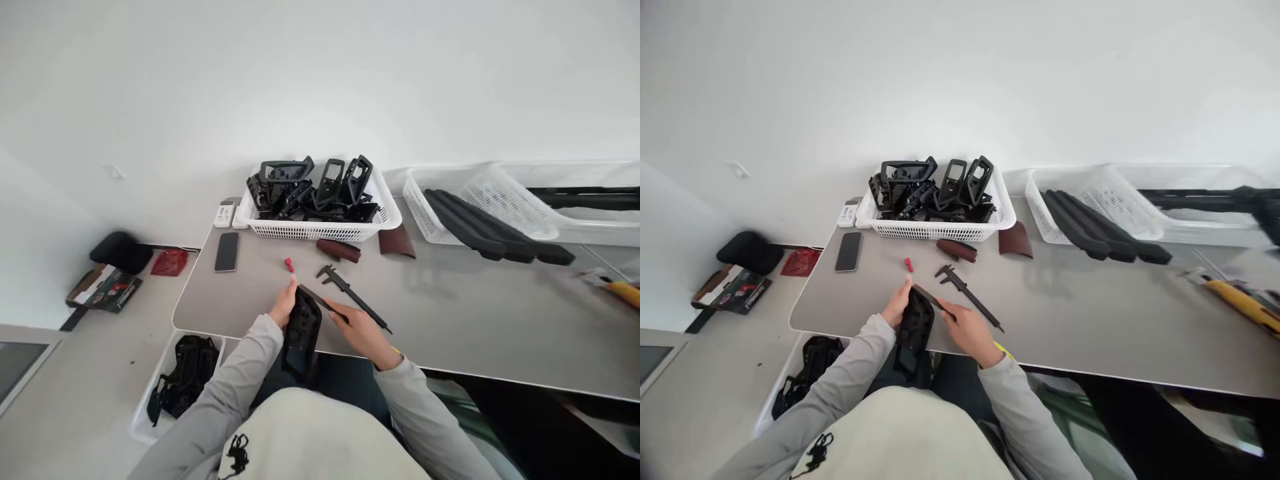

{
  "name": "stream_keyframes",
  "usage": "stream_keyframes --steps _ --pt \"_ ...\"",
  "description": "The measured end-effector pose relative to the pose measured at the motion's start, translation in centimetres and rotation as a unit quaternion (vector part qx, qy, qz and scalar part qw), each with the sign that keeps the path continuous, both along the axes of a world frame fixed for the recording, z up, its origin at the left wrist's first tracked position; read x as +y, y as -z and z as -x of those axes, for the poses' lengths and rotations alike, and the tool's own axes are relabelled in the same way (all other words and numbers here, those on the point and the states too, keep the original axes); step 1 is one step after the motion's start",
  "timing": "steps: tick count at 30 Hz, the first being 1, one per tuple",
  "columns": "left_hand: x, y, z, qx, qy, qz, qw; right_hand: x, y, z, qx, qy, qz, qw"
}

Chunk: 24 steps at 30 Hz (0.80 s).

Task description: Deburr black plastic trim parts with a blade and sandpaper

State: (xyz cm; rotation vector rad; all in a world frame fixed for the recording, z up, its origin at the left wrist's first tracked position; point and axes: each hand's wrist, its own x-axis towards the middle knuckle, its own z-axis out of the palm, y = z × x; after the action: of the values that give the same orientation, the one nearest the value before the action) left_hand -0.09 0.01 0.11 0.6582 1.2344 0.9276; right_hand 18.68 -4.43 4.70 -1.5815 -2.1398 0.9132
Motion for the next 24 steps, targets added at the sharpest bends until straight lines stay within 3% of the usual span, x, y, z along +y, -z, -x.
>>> stream_keyframes --steps 2,5,9,14,19,24 --pt "0.0 -0.3 -0.1 0.012 -0.006 -0.01 1.0 0.0 0.2 0.0 -0.002 -0.005 0.0 1.0" --pt "0.1 -0.9 -0.1 0.019 -0.015 -0.009 1.0 0.2 0.5 -0.1 -0.014 0.04 0.004 0.999" --pt "0.1 -1.5 -0.2 -0.004 -0.009 0.003 1.0 0.4 1.3 -0.3 0.089 0.07 0.026 0.993" --pt "0.1 -2.0 -0.7 -0.059 -0.021 0.006 0.998 0.3 3.1 1.0 0.265 0.141 0.115 0.947" --pt "0.0 -2.4 -0.7 -0.032 -0.034 -0.038 0.998 -0.2 4.5 2.1 0.319 0.17 0.148 0.921" --pt "-0.1 -2.3 -0.8 -0.021 -0.04 -0.034 0.998 -0.1 4.2 1.7 0.376 0.221 0.165 0.885"
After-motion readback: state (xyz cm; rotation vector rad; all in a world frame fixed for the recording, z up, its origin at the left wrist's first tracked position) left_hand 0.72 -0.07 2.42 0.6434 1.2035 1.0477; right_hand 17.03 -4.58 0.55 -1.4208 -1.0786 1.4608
